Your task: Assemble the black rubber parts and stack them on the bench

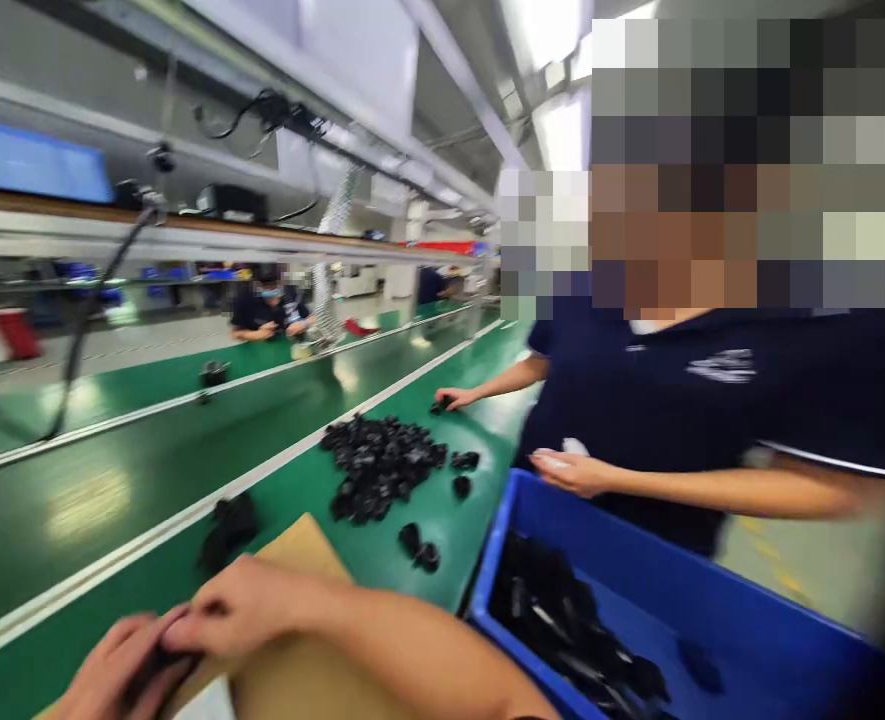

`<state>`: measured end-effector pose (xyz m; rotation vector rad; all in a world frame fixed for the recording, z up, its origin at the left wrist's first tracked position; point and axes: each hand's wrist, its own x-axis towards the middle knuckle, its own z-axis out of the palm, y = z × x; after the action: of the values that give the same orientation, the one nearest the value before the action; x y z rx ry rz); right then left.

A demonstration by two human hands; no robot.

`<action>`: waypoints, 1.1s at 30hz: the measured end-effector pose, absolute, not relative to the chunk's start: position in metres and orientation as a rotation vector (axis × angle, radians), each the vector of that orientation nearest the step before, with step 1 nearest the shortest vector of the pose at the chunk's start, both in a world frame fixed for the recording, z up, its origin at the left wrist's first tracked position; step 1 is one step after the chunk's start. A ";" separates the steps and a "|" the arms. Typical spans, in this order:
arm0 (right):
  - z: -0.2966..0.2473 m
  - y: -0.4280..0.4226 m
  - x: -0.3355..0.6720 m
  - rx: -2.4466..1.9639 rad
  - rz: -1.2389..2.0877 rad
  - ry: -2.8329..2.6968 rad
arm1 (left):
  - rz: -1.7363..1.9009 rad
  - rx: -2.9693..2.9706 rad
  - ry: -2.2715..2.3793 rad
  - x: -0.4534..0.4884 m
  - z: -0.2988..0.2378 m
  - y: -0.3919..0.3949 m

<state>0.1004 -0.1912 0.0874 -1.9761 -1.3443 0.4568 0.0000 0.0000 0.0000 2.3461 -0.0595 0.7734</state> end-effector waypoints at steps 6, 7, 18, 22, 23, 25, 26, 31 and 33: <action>0.061 -0.182 0.112 -2.052 0.397 -1.736 | 0.611 2.304 0.362 -0.029 0.009 0.022; 0.061 -0.183 0.114 -2.062 0.416 -1.750 | 0.615 2.307 0.414 -0.023 0.011 0.026; 0.104 -0.215 0.144 -2.559 0.341 -1.445 | 0.430 2.155 0.306 -0.007 0.008 0.035; 0.125 -0.256 0.183 -2.879 0.100 -0.930 | 0.371 2.271 0.262 -0.018 0.027 0.035; 0.126 -0.263 0.190 -2.916 0.107 -0.851 | 0.368 2.350 0.276 -0.023 0.035 0.035; 0.123 -0.271 0.205 -2.953 0.177 -0.762 | 0.366 2.498 0.327 -0.035 0.055 0.038; 0.119 -0.271 0.212 -2.959 0.221 -0.742 | 0.365 2.557 0.361 -0.042 0.065 0.042; 0.104 -0.263 0.232 -2.944 0.375 -0.805 | 0.392 2.796 0.727 -0.111 0.094 0.079; 0.105 -0.264 0.225 -2.942 0.338 -0.879 | 0.399 2.805 1.025 -0.151 0.085 0.099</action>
<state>0.2245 -0.2640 0.1049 -2.9419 -0.8791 0.3379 -0.1506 0.0994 0.0855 2.8049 1.0253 0.3986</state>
